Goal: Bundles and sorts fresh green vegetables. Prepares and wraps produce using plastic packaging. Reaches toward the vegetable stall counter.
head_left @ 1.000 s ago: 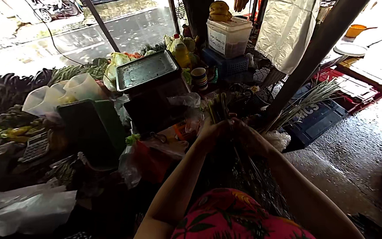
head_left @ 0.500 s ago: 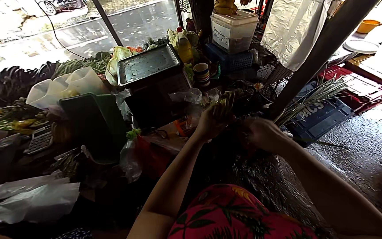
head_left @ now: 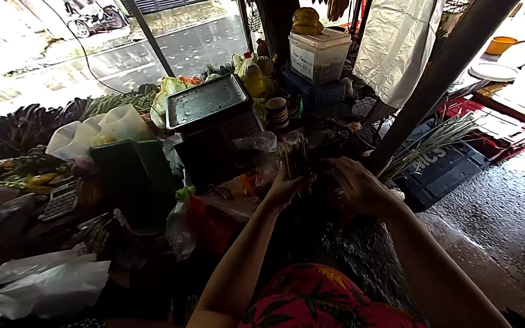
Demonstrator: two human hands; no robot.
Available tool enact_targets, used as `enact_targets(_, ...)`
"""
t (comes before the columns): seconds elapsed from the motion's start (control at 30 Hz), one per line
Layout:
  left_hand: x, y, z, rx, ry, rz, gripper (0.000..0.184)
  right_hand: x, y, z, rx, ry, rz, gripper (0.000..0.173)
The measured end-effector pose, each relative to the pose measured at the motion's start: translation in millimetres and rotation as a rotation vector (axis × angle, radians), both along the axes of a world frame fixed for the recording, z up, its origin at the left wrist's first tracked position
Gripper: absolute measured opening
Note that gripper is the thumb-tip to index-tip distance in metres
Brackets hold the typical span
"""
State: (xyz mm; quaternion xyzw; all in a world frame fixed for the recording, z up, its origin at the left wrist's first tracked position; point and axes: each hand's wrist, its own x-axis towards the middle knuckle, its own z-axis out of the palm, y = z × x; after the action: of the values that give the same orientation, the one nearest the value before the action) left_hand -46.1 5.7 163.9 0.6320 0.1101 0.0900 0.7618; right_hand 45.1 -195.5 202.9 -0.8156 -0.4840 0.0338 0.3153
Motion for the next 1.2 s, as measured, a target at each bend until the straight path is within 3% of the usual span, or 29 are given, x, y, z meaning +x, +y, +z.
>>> enact_targets(0.07,-3.4,2.1,1.4,-0.008,-0.020,-0.058,0.043,-2.7,-1.0,-8.0,0.097,-0.043,-0.042,0.041)
enact_targets(0.13,-6.4,-2.4,1.5,0.038,-0.055,-0.138,0.038,-6.4,8.8,-19.0,0.313,-0.020,-0.133,0.035)
enact_targets(0.27,-7.9,-22.1,3.3,0.140,-0.088,-0.180,0.033,-25.3,39.9,-32.8,0.705,0.217,-0.311,0.028)
enact_targets(0.37,-8.3,-31.2,2.1,0.052,-0.095,-0.148,0.028,-34.2,53.0,-36.6,0.791,0.376,-0.345,0.031)
enact_targets(0.47,-10.8,-31.0,-0.7,-0.120,-0.061,-0.152,0.030,-30.1,50.0,-32.5,0.696,0.598,-0.266,0.037)
enact_targets(0.77,-16.2,-25.9,-7.2,-0.305,-0.054,-0.078,0.031,-18.7,31.5,-28.8,0.356,0.792,0.004,0.053)
enact_targets(0.87,-19.4,-16.4,-10.5,-0.248,-0.063,0.040,0.034,-23.4,24.0,-45.1,0.216,0.994,0.073,0.061)
enact_targets(1.03,-28.8,-3.0,-18.2,0.018,-0.091,0.194,0.027,-42.4,17.7,-55.7,0.098,1.225,0.128,0.037)
enact_targets(1.1,-33.9,1.4,-22.6,0.112,-0.075,0.221,0.022,-39.6,19.5,-56.6,0.031,1.144,0.147,0.030)
enact_targets(1.2,-44.6,9.2,-28.6,0.195,-0.010,0.140,0.028,-19.5,27.5,-48.7,-0.149,0.735,0.167,0.029)
